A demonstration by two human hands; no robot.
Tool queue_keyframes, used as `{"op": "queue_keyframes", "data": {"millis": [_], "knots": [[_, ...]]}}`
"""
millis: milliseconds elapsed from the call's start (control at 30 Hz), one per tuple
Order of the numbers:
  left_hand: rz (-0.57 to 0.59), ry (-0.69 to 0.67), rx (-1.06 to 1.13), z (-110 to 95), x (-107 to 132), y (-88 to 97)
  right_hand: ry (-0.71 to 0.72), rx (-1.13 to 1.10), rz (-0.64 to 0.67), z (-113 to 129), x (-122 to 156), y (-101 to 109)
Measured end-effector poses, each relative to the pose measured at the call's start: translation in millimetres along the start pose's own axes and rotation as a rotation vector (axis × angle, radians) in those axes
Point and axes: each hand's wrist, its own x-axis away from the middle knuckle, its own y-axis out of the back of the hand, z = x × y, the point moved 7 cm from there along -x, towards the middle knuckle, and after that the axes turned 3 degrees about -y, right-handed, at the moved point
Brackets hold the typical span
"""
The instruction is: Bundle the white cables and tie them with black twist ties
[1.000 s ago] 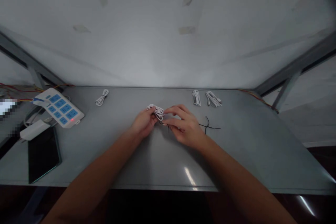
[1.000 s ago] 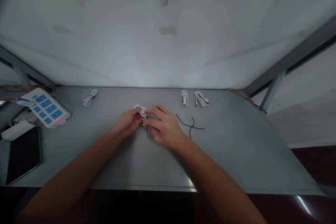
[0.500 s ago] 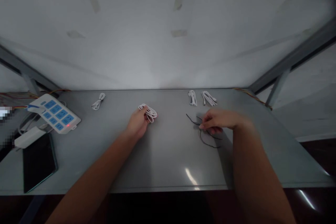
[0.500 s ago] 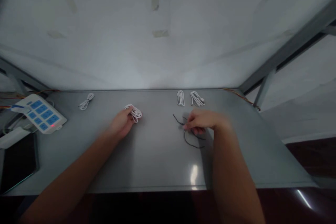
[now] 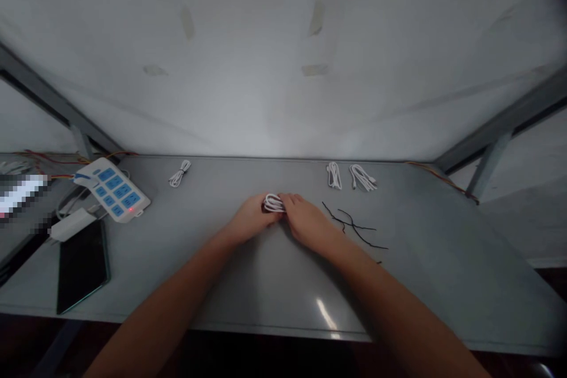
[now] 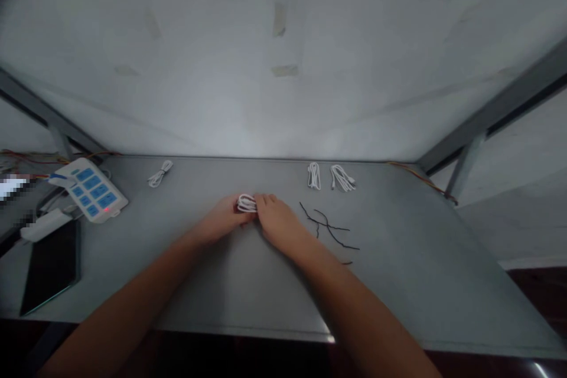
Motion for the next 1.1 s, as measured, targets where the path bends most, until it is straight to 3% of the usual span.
{"op": "queue_keyframes", "data": {"millis": [67,100,167,267,400,500,567,633,700,767,867,967,1100], "knots": [[-0.082,-0.014,-0.043,3,-9,26.5,-0.125,0.007,-0.033,-23,-7,0],[-0.193,-0.038,-0.109,2,-13,49.3,-0.211,0.012,-0.065,-40,-9,2],[-0.567,-0.153,-0.512,-10,-10,107.2,-0.374,0.026,-0.13,-75,-10,9],[-0.924,-0.109,-0.937,-12,2,174.3,-0.578,0.073,-0.263,-116,-3,22],[-0.996,0.116,-1.007,11,11,225.5,-0.641,0.188,-0.366,-126,13,35],[-0.985,0.163,-0.957,18,12,234.5,-0.566,0.212,-0.436,-111,20,44],[-0.923,0.133,-0.932,18,6,225.8,-0.506,0.17,-0.5,-102,22,51],[-0.823,0.068,-0.903,14,-4,204.5,-0.439,0.038,-0.549,-95,20,55],[-0.734,-0.027,-0.858,8,-13,173.0,-0.377,-0.205,-0.533,-90,16,51],[-0.662,-0.183,-0.783,-4,-15,134.4,-0.334,-0.489,-0.437,-82,8,40],[-0.584,-0.471,-0.658,-27,-4,76.8,-0.306,-0.811,-0.262,-62,1,24],[-0.473,-0.741,-0.673,-46,16,28.5,-0.31,-1.022,-0.199,-42,1,21],[-0.348,-0.928,-0.722,-52,34,-5.5,-0.3,-1.215,-0.201,-29,2,24]]}}
